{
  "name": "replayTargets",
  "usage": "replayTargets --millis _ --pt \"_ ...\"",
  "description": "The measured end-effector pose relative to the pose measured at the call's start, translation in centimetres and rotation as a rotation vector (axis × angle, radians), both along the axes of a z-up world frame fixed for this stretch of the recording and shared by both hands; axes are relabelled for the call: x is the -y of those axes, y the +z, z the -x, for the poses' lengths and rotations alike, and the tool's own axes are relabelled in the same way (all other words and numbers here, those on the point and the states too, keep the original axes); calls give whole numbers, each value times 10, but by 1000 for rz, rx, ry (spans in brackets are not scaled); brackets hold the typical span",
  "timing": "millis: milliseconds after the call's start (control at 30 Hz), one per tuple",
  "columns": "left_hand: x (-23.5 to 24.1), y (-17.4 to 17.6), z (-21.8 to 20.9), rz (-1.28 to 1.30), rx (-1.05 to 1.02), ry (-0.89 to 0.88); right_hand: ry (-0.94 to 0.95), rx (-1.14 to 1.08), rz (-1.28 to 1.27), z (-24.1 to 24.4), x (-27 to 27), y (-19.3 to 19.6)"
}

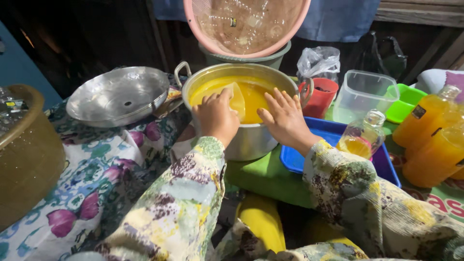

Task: The person scoops yellow liquid from a large metal pot using a plastic measuring cup and pours it into clear plastic bottles placed on a blue tray. The person repeats this process for multiple bottles, retrieving empty bottles from a pink basket as needed.

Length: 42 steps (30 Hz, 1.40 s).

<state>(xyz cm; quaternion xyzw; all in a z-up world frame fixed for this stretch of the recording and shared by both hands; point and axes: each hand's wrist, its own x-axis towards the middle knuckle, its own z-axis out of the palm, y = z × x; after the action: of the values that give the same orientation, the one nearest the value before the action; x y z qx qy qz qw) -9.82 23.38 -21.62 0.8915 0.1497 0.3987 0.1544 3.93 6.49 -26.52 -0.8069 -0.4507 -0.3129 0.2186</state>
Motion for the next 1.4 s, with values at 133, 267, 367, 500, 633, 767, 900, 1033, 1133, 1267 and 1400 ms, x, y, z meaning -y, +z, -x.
replayTargets --millis 133,267,367,500,633,767,900,1033,1133,1267,1400 --pt "-3 -7 -13 -61 54 -10 20 96 -37 -3 1 -3" --pt "-7 -13 -20 -38 64 -16 27 114 -29 -6 -1 -3" --pt "-6 -14 -22 -27 82 -43 29 108 -24 -9 0 -4" --pt "-7 -12 -21 13 28 -49 13 209 69 -12 2 -6" --pt "-6 -8 -20 18 55 -50 28 127 31 -13 0 -5" --pt "-4 -7 -21 44 16 -35 16 69 34 -12 1 -4" --pt "-4 -9 -18 29 54 -64 -8 -20 53 -10 1 -2" --pt "-4 -7 -18 43 47 -62 -21 -46 85 -9 1 -1" --pt "-3 -6 -18 45 3 -49 -26 -29 103 -9 1 0" --pt "-4 -6 -17 31 -12 -53 -24 -71 96 -10 1 0" --pt "-3 -3 -15 43 -26 -55 -29 -70 114 -7 1 4"
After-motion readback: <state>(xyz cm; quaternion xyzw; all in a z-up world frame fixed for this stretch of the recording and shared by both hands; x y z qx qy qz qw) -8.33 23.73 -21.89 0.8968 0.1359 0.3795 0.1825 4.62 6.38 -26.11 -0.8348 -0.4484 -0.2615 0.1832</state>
